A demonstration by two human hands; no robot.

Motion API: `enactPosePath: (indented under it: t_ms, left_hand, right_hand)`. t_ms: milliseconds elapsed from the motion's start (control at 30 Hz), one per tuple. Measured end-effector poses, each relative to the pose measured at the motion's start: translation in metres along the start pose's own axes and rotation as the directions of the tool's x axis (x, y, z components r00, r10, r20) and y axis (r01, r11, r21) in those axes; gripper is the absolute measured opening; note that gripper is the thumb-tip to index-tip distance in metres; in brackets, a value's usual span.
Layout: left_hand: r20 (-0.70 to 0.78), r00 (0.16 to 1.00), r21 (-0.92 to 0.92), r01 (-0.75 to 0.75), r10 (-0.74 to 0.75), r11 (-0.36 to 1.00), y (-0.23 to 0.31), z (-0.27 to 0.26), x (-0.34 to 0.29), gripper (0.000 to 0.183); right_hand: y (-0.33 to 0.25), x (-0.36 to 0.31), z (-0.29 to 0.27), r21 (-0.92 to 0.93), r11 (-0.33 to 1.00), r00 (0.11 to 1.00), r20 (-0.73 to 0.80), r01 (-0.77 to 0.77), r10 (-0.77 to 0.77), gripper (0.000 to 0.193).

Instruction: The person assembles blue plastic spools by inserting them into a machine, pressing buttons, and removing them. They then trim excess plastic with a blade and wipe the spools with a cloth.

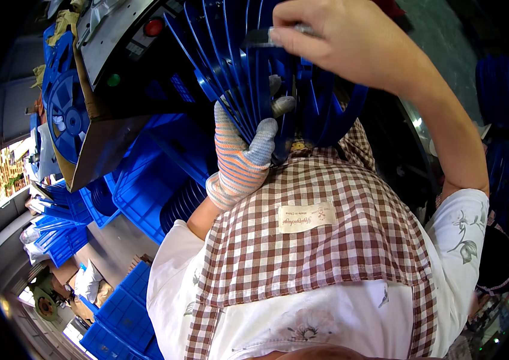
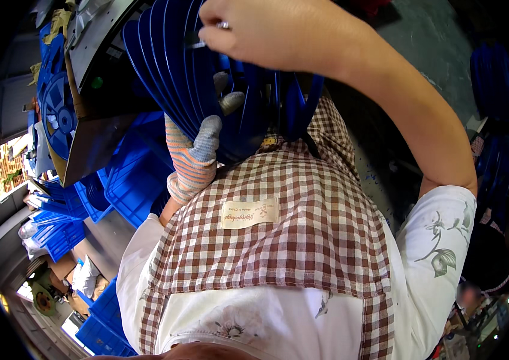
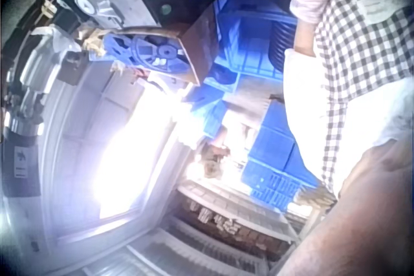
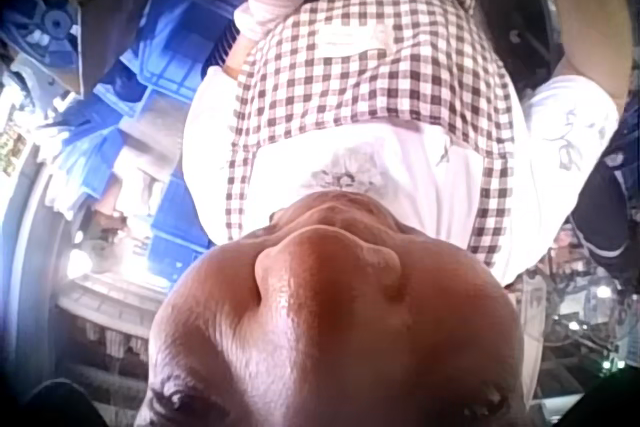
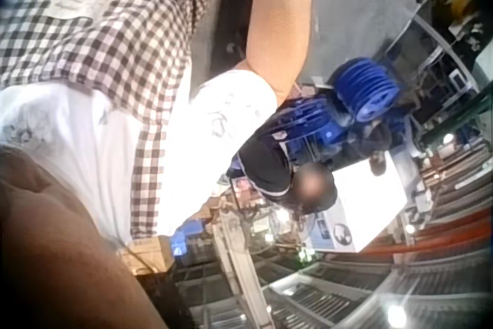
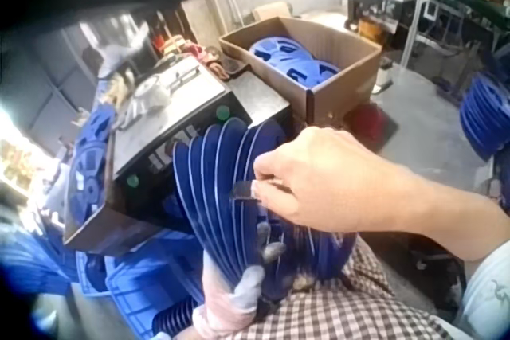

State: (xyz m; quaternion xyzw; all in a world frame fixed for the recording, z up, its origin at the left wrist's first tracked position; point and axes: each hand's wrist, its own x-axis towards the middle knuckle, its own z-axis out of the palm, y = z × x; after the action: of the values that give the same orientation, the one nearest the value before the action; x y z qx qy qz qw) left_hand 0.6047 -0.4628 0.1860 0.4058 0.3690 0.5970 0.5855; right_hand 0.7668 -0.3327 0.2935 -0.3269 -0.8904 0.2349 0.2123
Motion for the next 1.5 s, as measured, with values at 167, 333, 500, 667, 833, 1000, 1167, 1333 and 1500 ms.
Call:
enactPosePath:
  t_ms: [167, 333, 500, 667, 833, 1000, 1167, 1333, 1500]
  left_hand:
    - [-0.094, 0.995, -0.057, 0.03, -0.035, 0.998, 0.005, -0.003, 0.002, 0.066]
    - [-0.137, 0.987, -0.137, 0.066, -0.084, 0.988, 0.021, -0.019, 0.001, 0.07]
    - [-0.065, 0.996, -0.12, 0.054, -0.062, 0.991, 0.032, -0.051, -0.001, 0.067]
    - [-0.115, 0.992, -0.12, 0.037, -0.051, 0.992, 0.03, -0.069, -0.007, 0.068]
    - [-0.092, 0.993, -0.15, 0.059, -0.073, 0.987, 0.025, -0.073, -0.004, 0.069]
    - [-0.093, 0.993, -0.136, 0.054, -0.067, 0.989, 0.025, -0.068, -0.003, 0.068]
    - [-0.103, 0.991, -0.122, 0.069, -0.082, 0.99, 0.032, -0.059, -0.003, 0.067]
    - [-0.07, 0.994, -0.089, 0.08, -0.086, 0.993, 0.036, -0.048, 0.002, 0.073]
    - [-0.006, 0.986, -0.157, 0.161, -0.164, 0.974, 0.035, -0.036, 0.003, 0.073]
  right_hand:
    - [-0.009, -0.008, -0.007, 0.119, 0.992, 0.997, 0.066, 0.034, -0.042, 0.023]
    - [0.039, -0.014, 0.0, 0.63, 0.755, 0.924, -0.152, -0.183, 0.351, 0.022]
    - [0.114, -0.069, 0.044, 0.739, 0.659, 0.76, -0.347, -0.139, 0.549, 0.042]
    - [0.082, -0.08, 0.084, 0.86, 0.457, 0.683, -0.194, -0.226, 0.704, 0.04]
    - [0.088, -0.078, 0.074, 0.803, 0.582, 0.816, -0.248, -0.129, 0.522, 0.026]
    - [0.061, -0.051, 0.034, 0.618, 0.78, 0.929, -0.222, -0.1, 0.295, 0.025]
    - [0.057, -0.029, 0.035, 0.621, 0.783, 0.92, -0.329, 0.04, 0.214, 0.025]
    - [0.097, -0.064, 0.026, 0.65, 0.754, 0.712, -0.485, -0.094, 0.507, 0.031]
    - [0.101, -0.114, 0.089, 0.864, 0.395, 0.773, -0.01, -0.313, 0.635, 0.045]
